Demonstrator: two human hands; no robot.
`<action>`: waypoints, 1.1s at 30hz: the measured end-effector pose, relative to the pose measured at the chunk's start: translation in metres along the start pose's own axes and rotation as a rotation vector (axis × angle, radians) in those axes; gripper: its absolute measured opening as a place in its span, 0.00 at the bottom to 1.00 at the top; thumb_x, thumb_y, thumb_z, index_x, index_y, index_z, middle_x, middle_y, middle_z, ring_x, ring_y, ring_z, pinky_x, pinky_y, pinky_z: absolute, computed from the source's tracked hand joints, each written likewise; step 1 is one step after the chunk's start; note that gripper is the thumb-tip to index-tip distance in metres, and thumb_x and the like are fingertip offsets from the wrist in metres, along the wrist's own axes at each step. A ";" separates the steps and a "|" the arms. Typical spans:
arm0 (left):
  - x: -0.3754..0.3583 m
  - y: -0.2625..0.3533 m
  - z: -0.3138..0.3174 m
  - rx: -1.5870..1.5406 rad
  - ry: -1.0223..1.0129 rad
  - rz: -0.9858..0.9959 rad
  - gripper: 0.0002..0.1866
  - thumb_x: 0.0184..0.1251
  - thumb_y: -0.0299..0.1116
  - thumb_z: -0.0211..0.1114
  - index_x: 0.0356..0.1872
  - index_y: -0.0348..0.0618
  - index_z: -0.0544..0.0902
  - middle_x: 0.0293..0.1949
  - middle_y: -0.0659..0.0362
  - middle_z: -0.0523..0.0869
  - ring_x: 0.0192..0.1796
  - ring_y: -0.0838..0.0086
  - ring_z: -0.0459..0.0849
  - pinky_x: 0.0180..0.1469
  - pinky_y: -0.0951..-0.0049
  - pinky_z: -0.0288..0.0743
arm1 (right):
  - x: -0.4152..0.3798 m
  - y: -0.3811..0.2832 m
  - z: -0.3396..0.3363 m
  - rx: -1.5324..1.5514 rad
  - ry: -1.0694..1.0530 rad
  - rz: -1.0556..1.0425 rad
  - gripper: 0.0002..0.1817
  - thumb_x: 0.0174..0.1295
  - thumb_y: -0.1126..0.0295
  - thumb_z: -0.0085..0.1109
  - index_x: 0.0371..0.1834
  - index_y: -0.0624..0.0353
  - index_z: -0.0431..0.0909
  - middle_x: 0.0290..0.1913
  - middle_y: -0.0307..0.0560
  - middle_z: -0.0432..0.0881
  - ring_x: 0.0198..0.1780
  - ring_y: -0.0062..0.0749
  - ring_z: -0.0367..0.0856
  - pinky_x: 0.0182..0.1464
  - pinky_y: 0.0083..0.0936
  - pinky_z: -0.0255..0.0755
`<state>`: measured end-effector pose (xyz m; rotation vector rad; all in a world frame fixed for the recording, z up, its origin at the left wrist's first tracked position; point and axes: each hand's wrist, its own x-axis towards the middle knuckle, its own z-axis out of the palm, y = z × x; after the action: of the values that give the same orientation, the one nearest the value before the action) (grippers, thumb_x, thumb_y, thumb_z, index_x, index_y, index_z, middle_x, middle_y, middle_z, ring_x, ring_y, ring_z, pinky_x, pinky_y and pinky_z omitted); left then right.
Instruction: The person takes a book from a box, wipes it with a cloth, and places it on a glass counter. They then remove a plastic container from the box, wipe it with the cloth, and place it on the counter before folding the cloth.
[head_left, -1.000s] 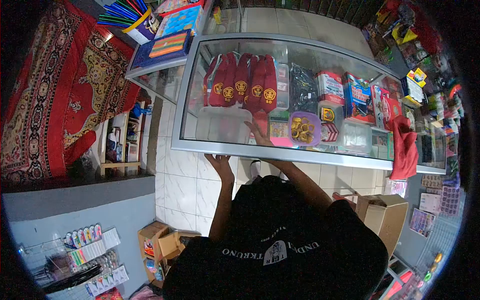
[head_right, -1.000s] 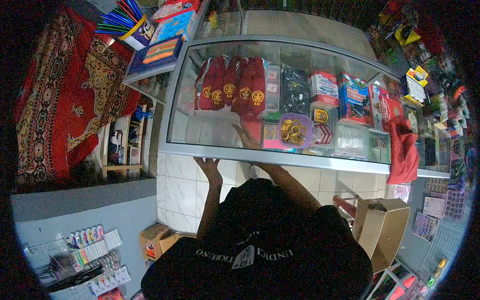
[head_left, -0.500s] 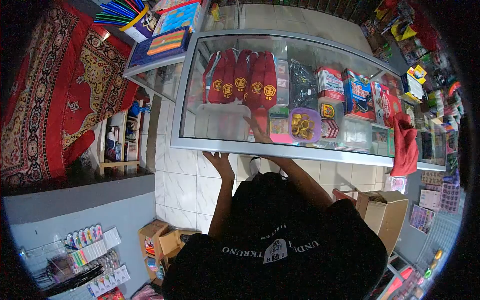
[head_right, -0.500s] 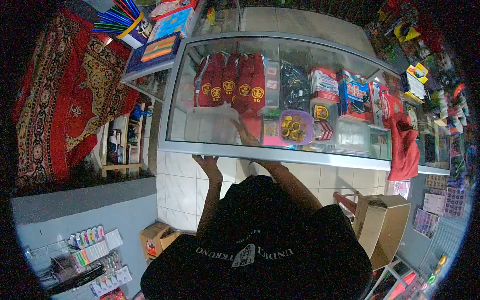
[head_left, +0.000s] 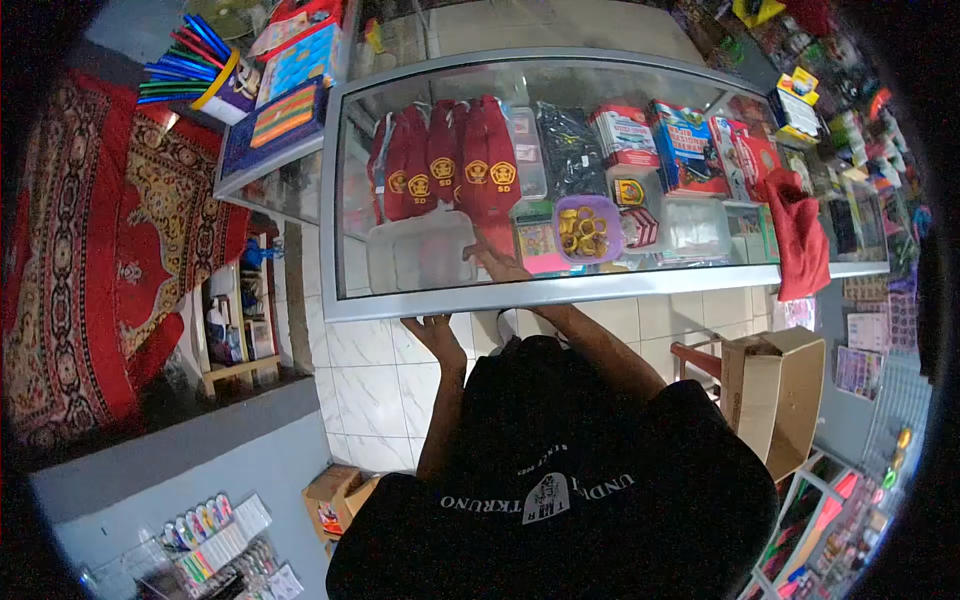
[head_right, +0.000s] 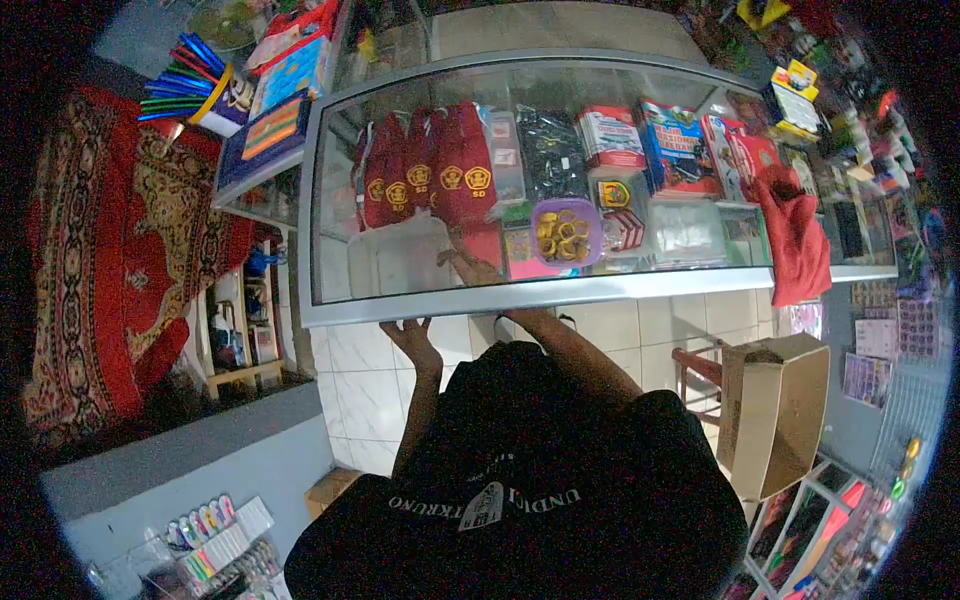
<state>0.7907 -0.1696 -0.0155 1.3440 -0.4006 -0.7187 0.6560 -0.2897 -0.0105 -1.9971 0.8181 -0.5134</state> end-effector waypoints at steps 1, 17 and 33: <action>0.001 0.002 0.001 -0.012 0.013 -0.021 0.25 0.71 0.34 0.56 0.64 0.49 0.55 0.64 0.55 0.61 0.63 0.62 0.69 0.53 0.55 0.77 | 0.000 -0.005 -0.001 0.022 0.000 0.026 0.36 0.54 0.57 0.65 0.64 0.51 0.59 0.74 0.63 0.48 0.67 0.64 0.62 0.66 0.49 0.62; -0.005 -0.024 -0.019 0.553 -0.640 -0.667 0.16 0.63 0.36 0.62 0.50 0.46 0.71 0.44 0.57 0.79 0.42 0.69 0.82 0.38 0.68 0.76 | -0.192 0.023 -0.005 -0.092 0.359 0.374 0.20 0.60 0.62 0.62 0.53 0.58 0.75 0.51 0.57 0.78 0.54 0.53 0.76 0.56 0.42 0.72; -0.034 -0.226 0.100 0.957 -1.608 -0.281 0.16 0.66 0.43 0.62 0.45 0.40 0.77 0.36 0.56 0.84 0.36 0.69 0.84 0.35 0.67 0.79 | -0.549 0.069 0.203 1.079 0.899 1.583 0.17 0.60 0.57 0.60 0.47 0.56 0.79 0.35 0.44 0.81 0.30 0.30 0.78 0.33 0.31 0.76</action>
<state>0.6478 -0.2340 -0.2100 1.3868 -2.0440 -1.9366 0.3769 0.1954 -0.1959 0.2201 1.7696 -0.5966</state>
